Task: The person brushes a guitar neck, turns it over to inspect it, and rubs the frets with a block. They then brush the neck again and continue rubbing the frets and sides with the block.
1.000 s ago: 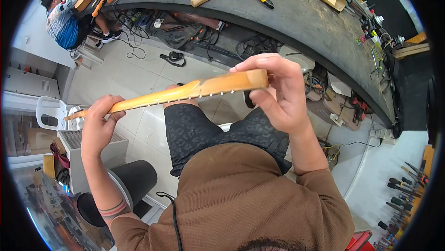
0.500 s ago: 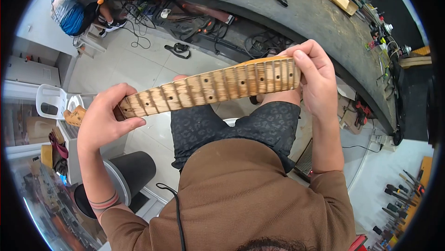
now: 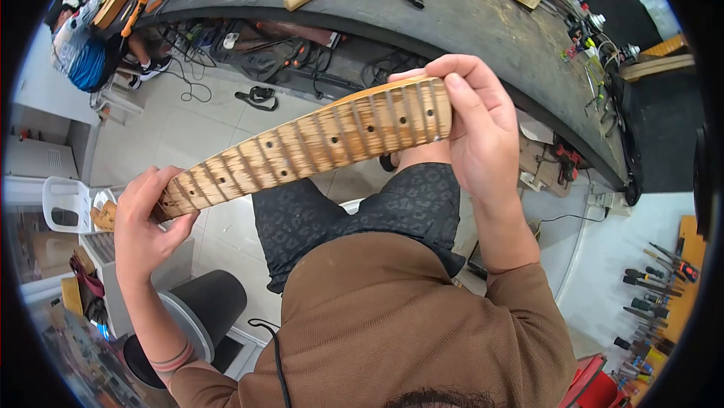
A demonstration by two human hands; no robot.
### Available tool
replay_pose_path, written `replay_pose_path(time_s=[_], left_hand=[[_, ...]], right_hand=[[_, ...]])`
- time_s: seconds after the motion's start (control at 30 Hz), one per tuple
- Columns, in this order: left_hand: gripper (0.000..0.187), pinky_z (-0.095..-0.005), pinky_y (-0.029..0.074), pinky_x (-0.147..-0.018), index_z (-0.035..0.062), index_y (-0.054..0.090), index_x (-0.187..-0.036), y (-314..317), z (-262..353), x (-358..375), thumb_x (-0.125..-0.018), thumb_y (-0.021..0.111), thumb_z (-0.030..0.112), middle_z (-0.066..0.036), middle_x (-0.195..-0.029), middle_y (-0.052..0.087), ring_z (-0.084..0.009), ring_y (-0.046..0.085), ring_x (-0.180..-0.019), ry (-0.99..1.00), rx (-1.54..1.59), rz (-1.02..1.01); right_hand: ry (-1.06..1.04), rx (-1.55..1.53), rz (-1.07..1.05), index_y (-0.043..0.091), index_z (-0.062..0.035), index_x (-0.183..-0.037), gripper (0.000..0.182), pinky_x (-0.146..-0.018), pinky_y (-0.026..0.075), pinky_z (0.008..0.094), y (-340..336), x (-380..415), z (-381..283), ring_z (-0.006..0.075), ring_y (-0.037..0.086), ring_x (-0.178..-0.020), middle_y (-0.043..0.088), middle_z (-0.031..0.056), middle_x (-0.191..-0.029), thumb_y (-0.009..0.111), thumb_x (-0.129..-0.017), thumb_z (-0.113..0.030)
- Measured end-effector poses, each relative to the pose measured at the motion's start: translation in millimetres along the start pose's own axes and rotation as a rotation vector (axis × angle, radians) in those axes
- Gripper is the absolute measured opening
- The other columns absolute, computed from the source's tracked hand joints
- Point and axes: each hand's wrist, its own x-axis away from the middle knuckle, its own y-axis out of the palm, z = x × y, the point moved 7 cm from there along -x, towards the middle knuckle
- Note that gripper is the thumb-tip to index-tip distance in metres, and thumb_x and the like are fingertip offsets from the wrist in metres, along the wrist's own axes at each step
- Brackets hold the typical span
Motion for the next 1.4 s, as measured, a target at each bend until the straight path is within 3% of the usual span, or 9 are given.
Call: replay_pose_path(time_s=[0.27, 0.47, 0.63, 0.73, 1.07, 1.23, 1.27, 1.3, 1.4], left_hand=[[0.053, -0.0395, 0.050, -0.078, 0.0035, 0.072, -0.124, 0, -14, 0, -0.073, 0.086, 0.006, -0.012, -0.092, 0.062, -0.0314, 0.061, -0.085, -0.023, 0.003, 0.039], [0.059, -0.0459, 0.050, -0.089, 0.0048, 0.072, -0.130, -12, -10, 3, -0.073, 0.087, 0.005, -0.013, -0.107, 0.068, -0.0350, 0.063, -0.097, 0.152, -0.237, 0.218], [0.050, -0.0520, 0.043, -0.111, 0.0055, 0.068, -0.138, -9, -28, 16, -0.091, 0.084, 0.009, -0.014, -0.127, 0.070, -0.0364, 0.063, -0.117, 0.218, -0.440, 0.422], [0.043, -0.0513, 0.043, -0.107, 0.0083, 0.066, -0.138, -6, -24, 14, -0.100, 0.083, 0.022, -0.012, -0.119, 0.071, -0.0335, 0.066, -0.110, 0.244, -0.503, 0.507], [0.042, -0.0523, 0.039, -0.110, 0.0095, 0.065, -0.139, -10, -29, 21, -0.102, 0.080, 0.023, -0.012, -0.122, 0.070, -0.0332, 0.064, -0.114, 0.225, -0.558, 0.531], [0.046, -0.0516, 0.038, -0.110, 0.0081, 0.064, -0.137, -19, -18, 17, -0.096, 0.082, 0.021, -0.012, -0.121, 0.069, -0.0342, 0.062, -0.111, 0.239, -0.489, 0.418], [0.053, -0.0509, 0.039, -0.109, 0.0068, 0.064, -0.134, -21, -13, 14, -0.086, 0.084, 0.014, -0.013, -0.119, 0.068, -0.0349, 0.061, -0.109, 0.249, -0.444, 0.398], [0.053, -0.0509, 0.039, -0.109, 0.0068, 0.064, -0.134, -22, -12, 14, -0.086, 0.084, 0.014, -0.013, -0.119, 0.068, -0.0349, 0.061, -0.109, 0.238, -0.448, 0.394], [0.064, -0.0493, 0.042, -0.101, 0.0057, 0.063, -0.129, -23, -11, 9, -0.067, 0.077, 0.002, -0.013, -0.112, 0.066, -0.0354, 0.060, -0.102, 0.233, -0.346, 0.359]], right_hand=[[-0.015, 0.048, -0.075, 0.059, 0.0024, -0.137, 0.024, -0.108, 0.062, 0.0374, 6, 7, -9, 0.0229, 0.075, -0.125, 0.076, 0.0223, -0.134, 0.049, -0.119, -0.010], [-0.155, 0.122, -0.164, 0.055, 0.0023, -0.141, 0.026, -0.117, 0.053, 0.0392, 14, 8, -14, 0.0224, 0.067, -0.135, 0.070, 0.0211, -0.142, 0.054, -0.115, -0.003], [-0.236, 0.112, -0.270, 0.051, 0.0038, -0.149, 0.036, -0.123, 0.049, 0.0430, 24, 13, -17, 0.0267, 0.063, -0.142, 0.064, 0.0234, -0.150, 0.055, -0.114, 0.001], [-0.291, 0.087, -0.326, 0.050, 0.0049, -0.151, 0.038, -0.127, 0.046, 0.0461, 26, 17, -14, 0.0308, 0.059, -0.149, 0.062, 0.0248, -0.154, 0.058, -0.114, -0.001], [-0.281, 0.073, -0.362, 0.047, 0.0072, -0.155, 0.044, -0.132, 0.042, 0.0495, 30, 17, -7, 0.0345, 0.052, -0.157, 0.057, 0.0280, -0.160, 0.062, -0.116, -0.008], [-0.201, 0.121, -0.264, 0.049, 0.0054, -0.155, 0.042, -0.122, 0.051, 0.0398, 23, 17, -5, 0.0272, 0.064, -0.144, 0.066, 0.0234, -0.150, 0.061, -0.116, -0.006], [-0.184, 0.162, -0.178, 0.053, 0.0035, -0.154, 0.040, -0.111, 0.056, 0.0328, 17, 17, -5, 0.0200, 0.069, -0.130, 0.071, 0.0181, -0.142, 0.062, -0.115, -0.005], [-0.177, 0.156, -0.186, 0.053, 0.0035, -0.154, 0.040, -0.111, 0.056, 0.0328, 18, 18, -6, 0.0200, 0.069, -0.130, 0.071, 0.0181, -0.142, 0.062, -0.115, -0.005], [-0.202, 0.199, -0.146, 0.064, 0.0007, -0.144, 0.030, -0.098, 0.057, 0.0270, 12, 16, -7, 0.0115, 0.070, -0.115, 0.074, 0.0099, -0.129, 0.065, -0.115, -0.005]])
